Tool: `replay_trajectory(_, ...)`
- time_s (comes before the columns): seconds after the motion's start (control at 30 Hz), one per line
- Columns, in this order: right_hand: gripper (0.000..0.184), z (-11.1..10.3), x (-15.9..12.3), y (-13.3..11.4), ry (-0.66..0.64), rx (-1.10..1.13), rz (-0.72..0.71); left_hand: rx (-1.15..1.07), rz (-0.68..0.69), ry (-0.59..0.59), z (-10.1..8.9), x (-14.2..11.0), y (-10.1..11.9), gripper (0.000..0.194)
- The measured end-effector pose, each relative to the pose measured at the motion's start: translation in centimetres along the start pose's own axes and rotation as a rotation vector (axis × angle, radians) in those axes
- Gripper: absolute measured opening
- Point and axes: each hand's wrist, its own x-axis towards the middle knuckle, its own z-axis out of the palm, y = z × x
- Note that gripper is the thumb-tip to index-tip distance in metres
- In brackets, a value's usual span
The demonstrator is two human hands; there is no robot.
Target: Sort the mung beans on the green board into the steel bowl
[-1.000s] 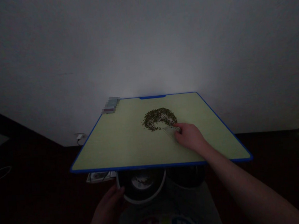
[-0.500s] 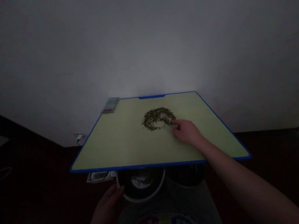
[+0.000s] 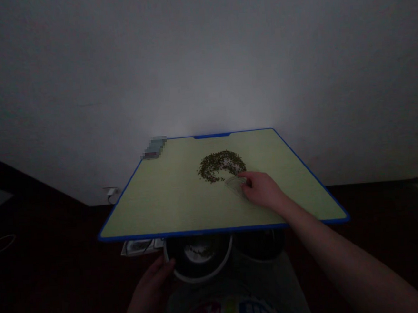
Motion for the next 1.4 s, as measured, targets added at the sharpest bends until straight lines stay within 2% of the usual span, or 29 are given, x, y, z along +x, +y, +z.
replay_trajectory(0.2, 0.042, 0.3, -0.3, -1.1, 0.022, 0.001, -0.023, 0.025, -0.024, -0.006, 0.3, -0.4, 0.4, 0.022)
replay_trajectory(0.4, 0.040, 0.0, 0.1, -0.6, 0.062, -0.052, 0.036, 0.037, -0.007, 0.016, 0.2, -0.2, 0.2, 0.023)
replay_trajectory(0.57, 0.041, 0.2, 0.7, -0.3, 0.046, -0.037, 0.019, -0.009, -0.032, 0.029, 0.2, -0.2, 0.1, 0.023)
replay_trajectory(0.77, 0.042, 0.4, 0.9, 0.0, 0.025, -0.009, -0.006, -0.030, -0.024, -0.036, -0.1, 0.0, -0.1, 0.023)
replay_trajectory(1.0, 0.043, 0.5, 1.0, -0.4, -0.001, 0.002, -0.021, -0.038, -0.041, 0.021, -0.2, 0.0, -0.3, 0.023)
replay_trajectory(1.13, 0.043, 0.7, 1.0, -0.8, 0.003, -0.014, -0.006, -0.037, -0.033, -0.004, -0.2, -0.2, -0.2, 0.026)
replay_trajectory(1.4, 0.042, 0.4, 1.2, -0.4, 0.020, -0.036, 0.032, -0.003, -0.014, 0.017, -0.2, 0.0, -0.2, 0.025)
